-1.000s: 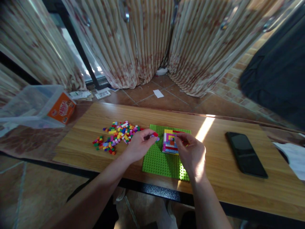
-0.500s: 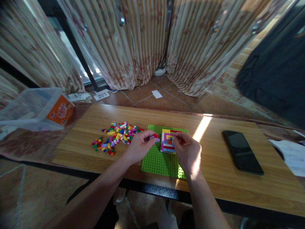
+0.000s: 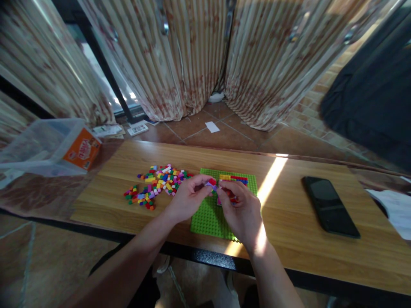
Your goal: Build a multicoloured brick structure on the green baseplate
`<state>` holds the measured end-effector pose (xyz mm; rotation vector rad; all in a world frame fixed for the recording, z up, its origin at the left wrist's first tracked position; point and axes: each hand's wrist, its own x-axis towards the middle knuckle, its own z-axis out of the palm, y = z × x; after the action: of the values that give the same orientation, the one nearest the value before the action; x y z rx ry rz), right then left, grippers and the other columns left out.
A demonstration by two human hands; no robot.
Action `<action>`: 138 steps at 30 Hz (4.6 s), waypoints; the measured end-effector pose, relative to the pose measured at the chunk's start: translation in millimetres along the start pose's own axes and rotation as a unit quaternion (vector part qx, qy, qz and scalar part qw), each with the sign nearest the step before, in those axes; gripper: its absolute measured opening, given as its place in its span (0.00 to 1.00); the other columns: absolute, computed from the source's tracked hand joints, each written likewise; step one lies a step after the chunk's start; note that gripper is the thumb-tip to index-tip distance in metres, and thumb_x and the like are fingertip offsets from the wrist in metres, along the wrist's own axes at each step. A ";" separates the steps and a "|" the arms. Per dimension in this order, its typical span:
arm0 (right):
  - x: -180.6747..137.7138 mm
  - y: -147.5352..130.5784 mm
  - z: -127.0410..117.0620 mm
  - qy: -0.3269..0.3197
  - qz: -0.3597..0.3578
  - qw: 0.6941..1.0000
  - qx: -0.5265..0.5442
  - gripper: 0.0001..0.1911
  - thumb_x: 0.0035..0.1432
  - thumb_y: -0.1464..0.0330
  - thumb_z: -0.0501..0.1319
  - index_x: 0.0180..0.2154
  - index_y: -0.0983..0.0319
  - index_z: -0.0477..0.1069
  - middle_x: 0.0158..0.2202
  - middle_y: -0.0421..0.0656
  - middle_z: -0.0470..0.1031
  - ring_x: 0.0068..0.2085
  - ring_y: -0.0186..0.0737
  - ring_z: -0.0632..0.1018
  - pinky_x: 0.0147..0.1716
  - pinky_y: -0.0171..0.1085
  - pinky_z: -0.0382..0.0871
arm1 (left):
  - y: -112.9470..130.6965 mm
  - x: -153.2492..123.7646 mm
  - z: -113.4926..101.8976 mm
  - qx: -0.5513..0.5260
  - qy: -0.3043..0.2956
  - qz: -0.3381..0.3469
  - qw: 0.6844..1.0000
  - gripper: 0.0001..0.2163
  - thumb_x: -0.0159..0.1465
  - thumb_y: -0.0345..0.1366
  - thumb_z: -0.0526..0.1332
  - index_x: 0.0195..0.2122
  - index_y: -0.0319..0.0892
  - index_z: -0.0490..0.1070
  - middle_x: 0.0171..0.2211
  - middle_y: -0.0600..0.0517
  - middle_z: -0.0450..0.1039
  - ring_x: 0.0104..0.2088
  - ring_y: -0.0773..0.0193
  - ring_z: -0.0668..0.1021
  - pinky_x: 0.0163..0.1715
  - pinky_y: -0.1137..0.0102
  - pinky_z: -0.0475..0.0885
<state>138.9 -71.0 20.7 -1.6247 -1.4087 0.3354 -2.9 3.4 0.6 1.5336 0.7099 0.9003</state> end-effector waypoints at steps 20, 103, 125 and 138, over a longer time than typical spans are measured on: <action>-1.1 0.3 -7.0 0.051 0.025 0.998 0.008 0.09 0.58 0.61 0.63 0.35 0.57 0.79 0.35 0.41 0.81 0.33 0.36 0.79 0.35 0.37 0.74 | 6.7 -0.7 7.0 -0.078 0.040 -0.044 0.995 0.02 0.62 0.31 0.61 0.34 0.38 0.72 0.28 0.54 0.72 0.29 0.69 0.75 0.33 0.73 0.73; 13.2 30.6 -19.6 0.066 0.198 0.978 -0.018 0.16 0.47 0.55 0.67 0.29 0.62 0.79 0.22 0.42 0.77 0.21 0.34 0.73 0.19 0.33 0.66 | 3.8 2.0 -4.3 0.092 0.045 -0.047 0.994 0.03 0.62 0.30 0.60 0.33 0.39 0.72 0.24 0.55 0.71 0.26 0.67 0.75 0.28 0.73 0.68; -16.1 1.0 2.7 -0.087 -0.197 0.931 -0.293 0.10 0.56 0.69 0.62 0.37 0.54 0.80 0.59 0.45 0.67 0.61 0.57 0.62 0.57 0.58 0.59 | -1.4 5.5 -18.0 0.056 0.059 -0.053 0.995 0.04 0.63 0.32 0.59 0.35 0.39 0.73 0.27 0.54 0.73 0.27 0.68 0.76 0.29 0.74 0.72; -9.7 1.0 9.9 -0.038 -0.178 0.949 -0.256 0.07 0.59 0.68 0.61 0.33 0.57 0.79 0.55 0.47 0.72 0.61 0.56 0.65 0.58 0.59 0.60 | 3.6 5.1 -18.2 0.078 0.046 -0.073 0.993 0.05 0.63 0.30 0.58 0.35 0.39 0.73 0.28 0.54 0.74 0.27 0.67 0.77 0.28 0.74 0.70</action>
<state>129.4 -75.0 11.2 -1.7190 -1.9217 -0.2008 -16.0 16.7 5.7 1.5610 0.9664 0.8252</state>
